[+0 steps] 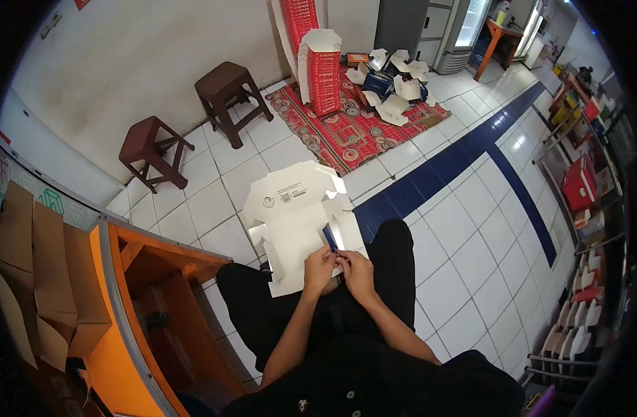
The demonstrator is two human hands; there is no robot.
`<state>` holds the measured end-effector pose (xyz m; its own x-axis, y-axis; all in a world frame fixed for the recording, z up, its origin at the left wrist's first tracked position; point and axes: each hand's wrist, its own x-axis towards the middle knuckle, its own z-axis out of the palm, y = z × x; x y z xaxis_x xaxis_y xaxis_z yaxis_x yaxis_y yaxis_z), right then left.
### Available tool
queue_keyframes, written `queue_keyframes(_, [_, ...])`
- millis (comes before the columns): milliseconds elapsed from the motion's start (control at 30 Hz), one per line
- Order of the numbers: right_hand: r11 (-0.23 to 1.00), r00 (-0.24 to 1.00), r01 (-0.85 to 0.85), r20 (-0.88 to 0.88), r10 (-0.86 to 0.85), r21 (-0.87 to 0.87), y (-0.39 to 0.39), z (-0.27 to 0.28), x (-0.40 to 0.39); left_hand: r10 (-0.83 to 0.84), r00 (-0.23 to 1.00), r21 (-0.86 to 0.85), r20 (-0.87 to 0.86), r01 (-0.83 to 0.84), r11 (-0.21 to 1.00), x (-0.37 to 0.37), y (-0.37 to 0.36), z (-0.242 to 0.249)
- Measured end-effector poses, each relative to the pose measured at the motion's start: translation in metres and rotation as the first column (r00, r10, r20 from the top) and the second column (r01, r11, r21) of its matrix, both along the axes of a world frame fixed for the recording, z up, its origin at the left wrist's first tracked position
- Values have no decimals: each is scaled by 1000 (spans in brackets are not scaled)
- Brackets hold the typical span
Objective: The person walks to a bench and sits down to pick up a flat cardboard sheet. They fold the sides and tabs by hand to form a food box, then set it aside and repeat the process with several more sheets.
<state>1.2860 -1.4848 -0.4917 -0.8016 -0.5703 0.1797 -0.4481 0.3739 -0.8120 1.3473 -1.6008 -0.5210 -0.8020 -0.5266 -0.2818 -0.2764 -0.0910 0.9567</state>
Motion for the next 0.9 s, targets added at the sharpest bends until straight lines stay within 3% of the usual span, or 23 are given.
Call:
queue_keyframes(67, [997,980,79,182,-81,19,-5,11,-2,-58,998,76,-15,59,995,0,1,22])
queue_keyframes(100, [997,980,77,181,-79,19,-6,10,-6,-56,998,76,-17,57,995,-1,0,17])
queue_keyframes(167, [998,964,60,260,-54,-16,-11,4,-10,-176,983,-93,46,180,979,-1,-8,4])
queue_keyframes(200, [998,964,56,261,-49,-20,-14,2,-10,-173,984,-97,48,177,979,2,-9,4])
queue_keyframes(267, [992,993,105,52,-109,69,-20,1,-13,-245,968,-116,-51,238,964,4,-13,5])
queue_keyframes(300, [993,993,102,50,-106,64,-21,-1,-15,-243,969,-121,-51,236,964,7,-16,18])
queue_keyframes(367, [972,998,58,5,-61,226,-18,-6,-19,-47,999,-536,-21,28,844,23,-27,61])
queue_keyframes(433, [982,995,92,18,-96,164,-14,-11,-23,255,964,-701,73,-132,701,40,-50,87])
queue_keyframes(467, [987,992,120,32,-124,109,-10,-14,-24,380,925,-724,16,-251,642,50,-63,90])
queue_keyframes(533, [991,993,103,58,-108,80,-6,-15,-26,503,847,-523,170,-355,775,68,-91,71])
queue_keyframes(567, [993,990,112,84,-115,43,-4,-13,-26,511,842,-527,170,-361,770,72,-98,58])
queue_keyframes(600, [993,987,120,107,-120,5,-4,-10,-26,368,904,-181,217,-333,925,73,-102,53])
queue_keyframes(633, [993,990,110,93,-106,-38,-4,-8,-26,212,957,189,198,-250,950,75,-106,48])
queue_keyframes(667, [994,991,103,90,-99,-44,-4,-4,-26,220,956,185,193,-256,949,78,-107,44])
queue_keyframes(733, [994,992,104,78,-102,-31,-4,2,-25,126,982,405,137,-172,898,75,-98,56])
queue_keyframes(767, [994,992,103,80,-100,-28,-2,3,-26,184,981,462,67,-194,865,74,-90,67])
queue_keyframes(900, [995,997,62,44,-58,-77,3,7,-28,126,989,404,76,-146,903,68,-91,84])
